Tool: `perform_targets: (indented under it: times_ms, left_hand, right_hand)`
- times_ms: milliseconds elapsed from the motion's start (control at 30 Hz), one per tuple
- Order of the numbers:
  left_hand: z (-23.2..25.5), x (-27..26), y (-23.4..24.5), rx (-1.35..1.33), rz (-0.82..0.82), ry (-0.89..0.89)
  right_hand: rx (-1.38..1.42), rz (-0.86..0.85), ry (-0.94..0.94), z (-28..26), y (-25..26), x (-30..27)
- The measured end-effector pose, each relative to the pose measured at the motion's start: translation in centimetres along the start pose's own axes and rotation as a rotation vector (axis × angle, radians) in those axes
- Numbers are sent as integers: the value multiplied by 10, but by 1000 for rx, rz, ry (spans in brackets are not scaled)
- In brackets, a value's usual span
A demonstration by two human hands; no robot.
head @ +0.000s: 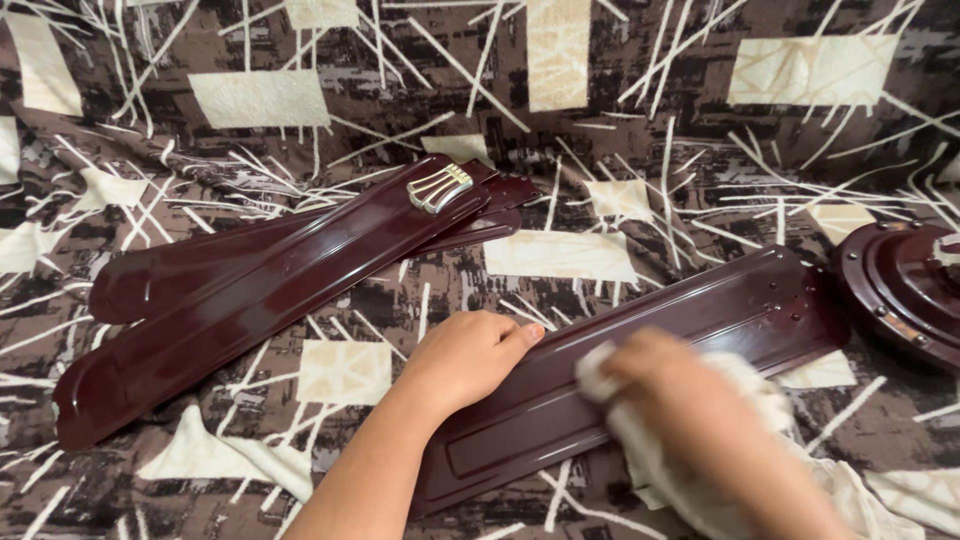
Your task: The person wipes the surfaces of maroon-colored wooden furniture parts with a cloth. They handle several long pieces and a round part, cleaning them one at a time on a patterned fabric surface.
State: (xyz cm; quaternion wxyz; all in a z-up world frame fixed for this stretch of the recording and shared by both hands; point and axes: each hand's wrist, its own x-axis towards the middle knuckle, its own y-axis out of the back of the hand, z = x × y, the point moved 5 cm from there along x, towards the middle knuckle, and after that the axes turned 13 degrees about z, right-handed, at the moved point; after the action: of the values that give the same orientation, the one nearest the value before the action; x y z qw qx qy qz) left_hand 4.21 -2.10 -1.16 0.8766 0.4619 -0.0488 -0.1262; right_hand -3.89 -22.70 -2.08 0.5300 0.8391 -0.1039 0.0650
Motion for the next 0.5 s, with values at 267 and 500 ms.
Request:
perform_targets:
  times_ms: [267, 500]
  left_hand:
    - [0, 1, -7, -131, -19, -37]
    - [-11, 12, -21, -214, -122, 67]
  right_hand:
    - [-387, 340, -95, 77, 22, 25]
    - [150, 133, 638, -50, -57, -36]
